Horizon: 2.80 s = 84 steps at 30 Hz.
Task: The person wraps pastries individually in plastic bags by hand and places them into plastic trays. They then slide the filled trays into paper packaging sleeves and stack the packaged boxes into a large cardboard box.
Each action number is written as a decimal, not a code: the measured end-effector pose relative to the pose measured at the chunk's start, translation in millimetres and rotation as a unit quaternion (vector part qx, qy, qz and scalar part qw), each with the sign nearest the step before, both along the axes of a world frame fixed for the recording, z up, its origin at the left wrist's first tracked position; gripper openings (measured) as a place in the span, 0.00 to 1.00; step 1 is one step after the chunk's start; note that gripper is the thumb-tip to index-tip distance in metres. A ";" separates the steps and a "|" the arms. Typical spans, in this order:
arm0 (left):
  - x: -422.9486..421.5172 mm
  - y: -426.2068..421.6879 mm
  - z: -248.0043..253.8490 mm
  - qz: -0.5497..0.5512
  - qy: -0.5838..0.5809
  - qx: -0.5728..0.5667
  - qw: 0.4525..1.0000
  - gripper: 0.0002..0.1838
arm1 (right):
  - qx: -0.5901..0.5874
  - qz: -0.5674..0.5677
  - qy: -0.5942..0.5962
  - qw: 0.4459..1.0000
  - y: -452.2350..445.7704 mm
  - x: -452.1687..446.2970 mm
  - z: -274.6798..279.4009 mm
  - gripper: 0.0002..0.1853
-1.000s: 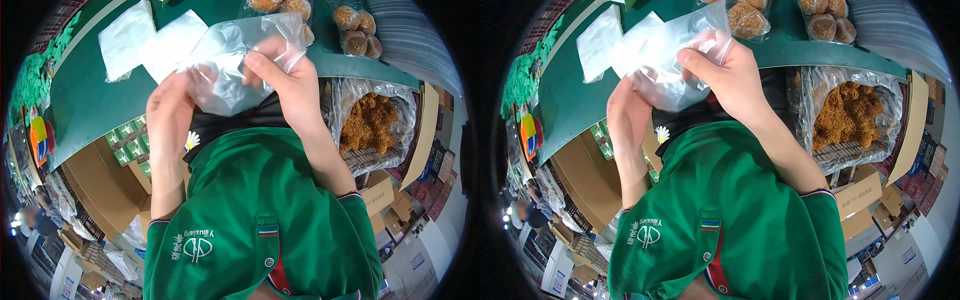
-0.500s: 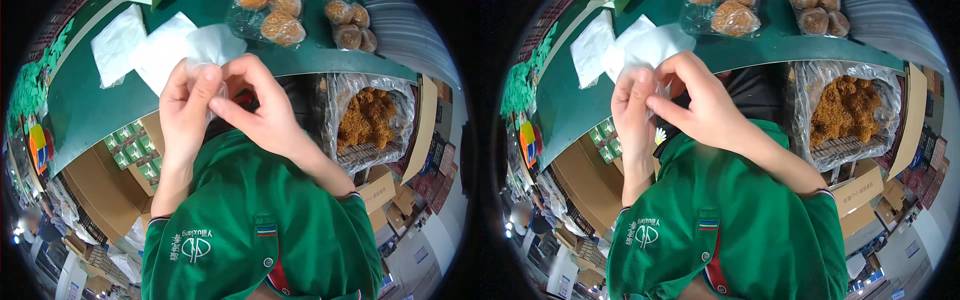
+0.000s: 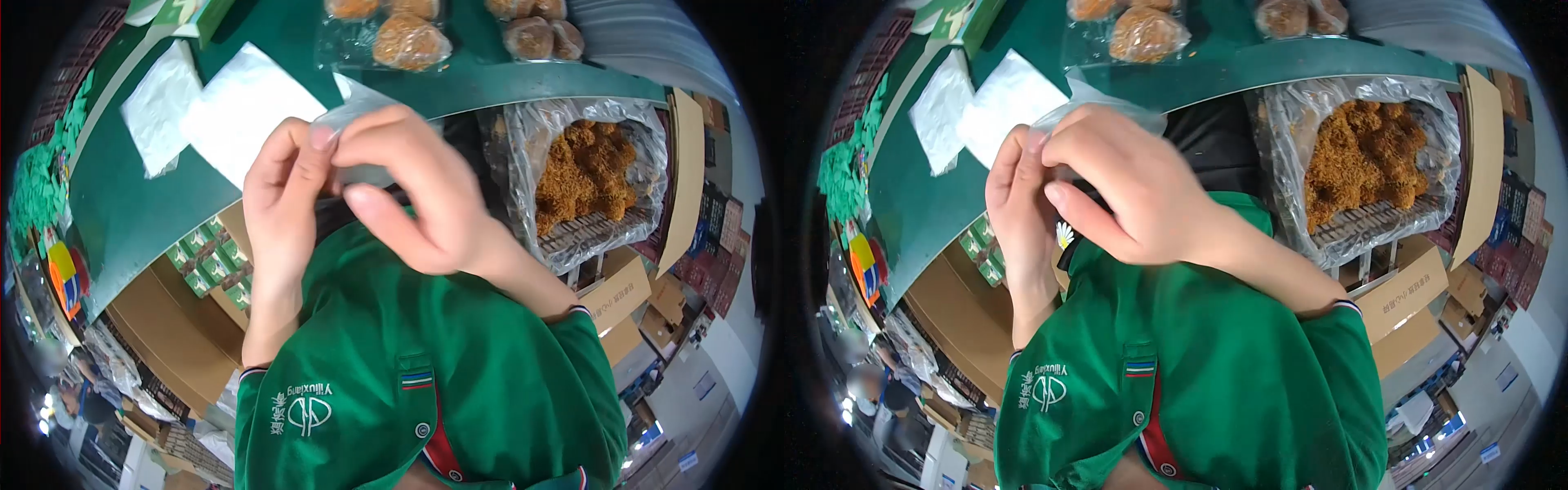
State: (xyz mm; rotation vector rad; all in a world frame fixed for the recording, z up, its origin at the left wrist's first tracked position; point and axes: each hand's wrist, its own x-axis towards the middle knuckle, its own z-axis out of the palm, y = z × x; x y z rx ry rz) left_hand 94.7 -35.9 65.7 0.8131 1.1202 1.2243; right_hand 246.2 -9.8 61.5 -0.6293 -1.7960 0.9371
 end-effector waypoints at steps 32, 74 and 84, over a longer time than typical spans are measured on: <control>12.1 65.3 -67.5 -0.084 0.630 0.351 0.688 0.11 | -0.461 -0.435 -0.498 0.592 -86.0 362.6 -99.2 0.24; 9.3 60.3 -79.8 -0.059 0.618 0.342 0.705 0.12 | -0.154 0.045 -0.843 0.514 -66.4 426.0 -120.6 0.16; 12.1 59.7 -80.3 -0.041 0.607 0.360 0.707 0.12 | -0.614 -0.310 -0.309 0.657 -80.5 411.7 -125.2 0.19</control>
